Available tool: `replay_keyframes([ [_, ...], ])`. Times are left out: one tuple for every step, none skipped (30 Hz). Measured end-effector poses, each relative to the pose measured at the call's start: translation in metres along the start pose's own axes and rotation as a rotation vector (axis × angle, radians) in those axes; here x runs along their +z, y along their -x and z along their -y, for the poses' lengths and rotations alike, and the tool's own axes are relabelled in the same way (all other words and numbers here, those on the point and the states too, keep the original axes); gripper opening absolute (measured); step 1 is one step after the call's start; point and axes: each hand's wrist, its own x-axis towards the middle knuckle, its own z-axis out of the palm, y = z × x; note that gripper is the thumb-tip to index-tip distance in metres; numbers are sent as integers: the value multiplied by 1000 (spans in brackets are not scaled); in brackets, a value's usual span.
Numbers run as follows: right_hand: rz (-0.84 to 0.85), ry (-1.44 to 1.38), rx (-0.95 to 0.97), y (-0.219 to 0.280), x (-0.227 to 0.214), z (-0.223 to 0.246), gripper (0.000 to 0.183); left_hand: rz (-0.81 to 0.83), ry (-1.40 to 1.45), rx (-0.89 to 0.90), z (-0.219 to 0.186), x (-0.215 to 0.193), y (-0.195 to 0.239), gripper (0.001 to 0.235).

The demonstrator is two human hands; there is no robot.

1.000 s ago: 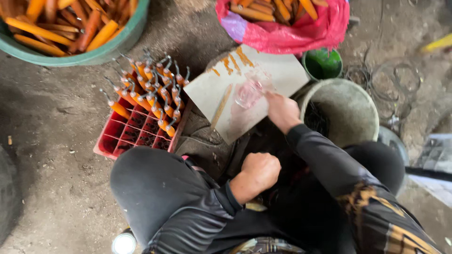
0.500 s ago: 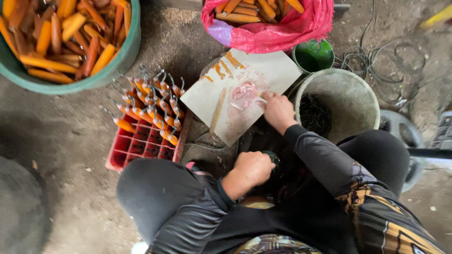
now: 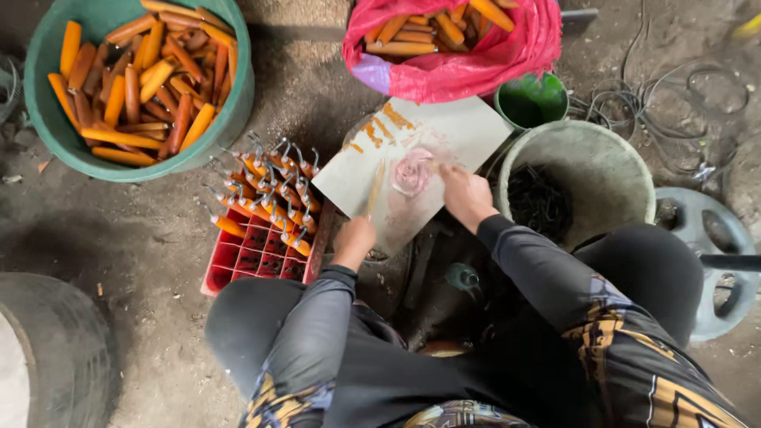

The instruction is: The person mixes a pink paste on a board, then picks up an orange handle and a metal hook. They apply the paste to the hook and attach it to the handle, repeating the process with additional hooks.

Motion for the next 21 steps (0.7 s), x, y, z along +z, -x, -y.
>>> replay_keyframes([
  [55, -3, -22, 6, 3, 4, 29, -29, -18, 39, -4, -8, 7, 43],
  [99, 1, -41, 10, 4, 9, 31, -64, -34, 90, -12, -24, 13, 41],
  [144, 4, -60, 15, 4, 14, 32, -34, -36, 87, -19, -41, 19, 40],
  [148, -10, -54, 18, 2, 13, 30, -6, -37, 86, -26, -58, 24, 39],
  [153, -24, -48, 20, -1, 11, 29, 22, -38, 85, -34, -73, 28, 38],
  [172, -44, -47, 26, -4, 7, 28, 2, -39, 131, -38, -83, 38, 38],
  [167, -5, -40, 28, -7, 1, 29, -18, -39, 177, -41, -90, 47, 37],
  [163, 32, -33, 27, -9, -4, 30, -37, -41, 222, -42, -96, 55, 36],
  [159, 69, -25, 25, -11, -9, 32, -46, -60, 227, -43, -99, 63, 33],
  [125, 52, -11, 11, -13, -14, 29, -72, -73, 240, -48, -105, 63, 29],
  [91, 36, 3, -3, -14, -18, 27, -99, -87, 252, -52, -109, 63, 26],
  [65, 15, 22, -10, -11, -16, 24, -138, -87, 283, -55, -111, 63, 24],
  [71, 9, 13, -16, -8, -13, 28, -177, -88, 314, -57, -112, 59, 23],
  [85, 1, 8, -12, -2, -6, 31, -206, -89, 342, -58, -109, 59, 22],
  [99, -7, 4, -5, 2, 1, 35, -186, -81, 349, -58, -106, 57, 23],
  [134, -57, 20, 3, 4, 7, 29, -173, -71, 356, -59, -104, 53, 24],
  [169, -108, 35, 12, 4, 13, 23, -160, -62, 364, -60, -102, 52, 26],
  [197, -154, 45, 15, 1, 15, 17, -141, -47, 377, -62, -101, 48, 24],
  [225, -203, 98, 18, -4, 14, 19, -121, -33, 391, -65, -99, 45, 22],
  [260, -254, 154, 22, -9, 12, 21, -95, -20, 400, -65, -96, 44, 21],
  [294, -305, 212, 24, -14, 6, 24, -16, -18, 332, -65, -93, 42, 22],
])
